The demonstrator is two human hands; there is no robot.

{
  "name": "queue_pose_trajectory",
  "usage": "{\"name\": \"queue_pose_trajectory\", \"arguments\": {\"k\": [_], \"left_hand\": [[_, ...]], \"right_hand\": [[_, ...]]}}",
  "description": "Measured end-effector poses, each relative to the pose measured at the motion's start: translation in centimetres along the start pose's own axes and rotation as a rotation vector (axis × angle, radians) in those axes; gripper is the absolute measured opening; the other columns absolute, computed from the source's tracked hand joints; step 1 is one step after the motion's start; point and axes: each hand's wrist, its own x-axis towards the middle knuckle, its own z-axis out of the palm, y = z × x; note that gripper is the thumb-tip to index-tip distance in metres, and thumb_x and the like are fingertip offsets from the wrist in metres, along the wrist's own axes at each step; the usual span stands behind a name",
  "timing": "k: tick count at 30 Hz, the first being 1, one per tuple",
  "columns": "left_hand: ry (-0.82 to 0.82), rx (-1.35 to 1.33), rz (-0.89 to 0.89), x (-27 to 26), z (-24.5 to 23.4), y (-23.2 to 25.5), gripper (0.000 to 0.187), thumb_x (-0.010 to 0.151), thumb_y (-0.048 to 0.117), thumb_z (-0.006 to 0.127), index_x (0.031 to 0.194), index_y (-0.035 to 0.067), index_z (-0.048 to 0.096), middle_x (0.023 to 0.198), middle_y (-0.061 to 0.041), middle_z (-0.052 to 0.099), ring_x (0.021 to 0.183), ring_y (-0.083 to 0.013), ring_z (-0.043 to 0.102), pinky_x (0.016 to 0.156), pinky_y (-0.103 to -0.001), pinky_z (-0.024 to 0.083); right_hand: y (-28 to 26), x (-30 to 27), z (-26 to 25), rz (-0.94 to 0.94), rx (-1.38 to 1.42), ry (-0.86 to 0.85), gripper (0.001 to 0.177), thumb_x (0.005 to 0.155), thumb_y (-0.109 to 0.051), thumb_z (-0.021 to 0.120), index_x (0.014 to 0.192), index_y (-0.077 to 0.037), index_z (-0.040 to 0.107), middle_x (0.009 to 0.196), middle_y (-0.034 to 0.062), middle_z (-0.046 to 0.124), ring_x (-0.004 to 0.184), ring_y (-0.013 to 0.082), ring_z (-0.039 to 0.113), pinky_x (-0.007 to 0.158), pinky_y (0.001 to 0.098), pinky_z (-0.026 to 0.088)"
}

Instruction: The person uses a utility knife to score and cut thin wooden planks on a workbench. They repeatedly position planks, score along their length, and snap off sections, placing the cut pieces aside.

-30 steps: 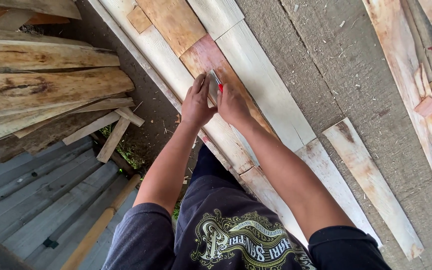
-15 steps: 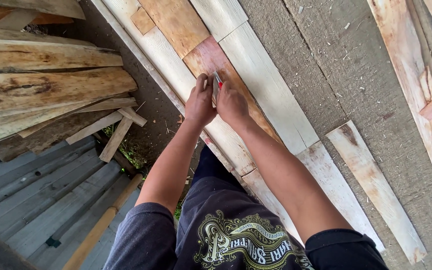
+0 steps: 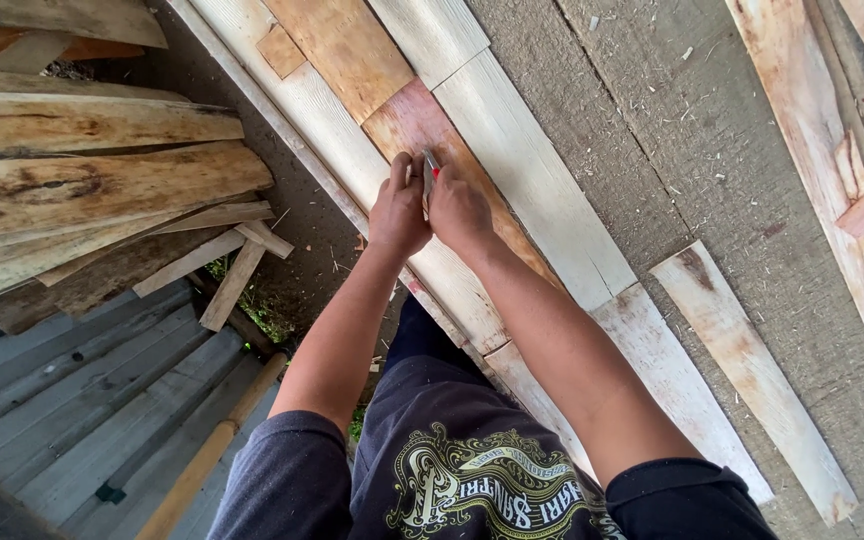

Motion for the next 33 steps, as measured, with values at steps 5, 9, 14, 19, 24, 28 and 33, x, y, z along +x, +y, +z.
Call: {"name": "queue_pose_trajectory", "arguments": {"k": [5,9,14,19,24,28,33], "left_hand": [[-0.002,-0.002,-0.003,0.0,-0.2,0.3,0.089,0.076,0.011,0.074,0.155,0.003,0.036,0.148,-0.011,0.029,0.112,-0.047,0.062,0.104,-0.05,0.058],[-0.01,0.009,-0.016,0.0,-0.1,0.4,0.088,0.076,0.013,0.073,0.156,0.003,0.036,0.148,-0.011,0.029,0.113,-0.0459,0.062,0.104,-0.05,0.058],[0.006,0.026,-0.007,-0.2,-0.2,0.5,0.086,0.077,0.011,0.072,0.156,0.002,0.036,0.146,-0.01,0.029,0.11,-0.0449,0.062,0.103,-0.048,0.059],[0.009,0.044,-0.01,0.1,0.1,0.4,0.086,0.077,0.01,0.072,0.155,0.002,0.037,0.146,-0.01,0.03,0.109,-0.0443,0.063,0.103,-0.048,0.059],[-0.019,0.05,-0.04,0.3,0.9,0.4,0.083,0.083,0.015,0.068,0.157,0.003,0.033,0.146,-0.009,0.028,0.108,-0.0424,0.061,0.102,-0.047,0.059],[-0.028,0.03,-0.045,0.2,0.4,0.9,0.079,0.086,0.016,0.067,0.156,0.002,0.034,0.146,-0.01,0.028,0.108,-0.043,0.061,0.102,-0.048,0.059],[-0.064,0.041,-0.052,1.7,3.3,-0.7,0.081,0.086,0.016,0.066,0.158,0.001,0.031,0.147,-0.009,0.025,0.107,-0.044,0.06,0.099,-0.048,0.06]], "right_hand": [[0.0,1.0,-0.1,-0.007,0.057,-0.032,0.021,0.103,-0.021,0.043,0.105,-0.002,0.054,0.082,0.0266,0.074,0.08,0.0459,0.076,0.066,0.0526,0.063],[0.4,1.0,0.9,0.011,0.049,-0.033,0.023,0.103,-0.022,0.043,0.106,-0.001,0.054,0.083,0.027,0.074,0.081,0.0464,0.076,0.067,0.0535,0.063],[0.3,0.3,0.3,0.023,0.063,-0.063,0.024,0.104,-0.024,0.041,0.107,-0.003,0.051,0.085,0.0267,0.074,0.084,0.0459,0.076,0.071,0.0529,0.063],[-0.1,0.4,-0.1,0.036,0.088,-0.071,0.023,0.105,-0.023,0.042,0.107,-0.003,0.051,0.087,0.0272,0.074,0.085,0.0473,0.076,0.071,0.0537,0.063],[0.0,0.5,0.1,0.048,0.069,-0.09,0.022,0.104,-0.022,0.041,0.107,-0.003,0.05,0.086,0.0267,0.074,0.085,0.0472,0.076,0.072,0.0533,0.063],[0.1,1.0,0.6,0.043,0.07,-0.09,0.022,0.103,-0.021,0.041,0.107,-0.002,0.05,0.088,0.0273,0.073,0.085,0.0478,0.075,0.071,0.0529,0.063],[0.2,2.5,0.2,0.015,0.036,-0.108,0.023,0.103,-0.02,0.041,0.108,0.0,0.051,0.087,0.0263,0.072,0.082,0.0484,0.075,0.068,0.0542,0.063]]}}
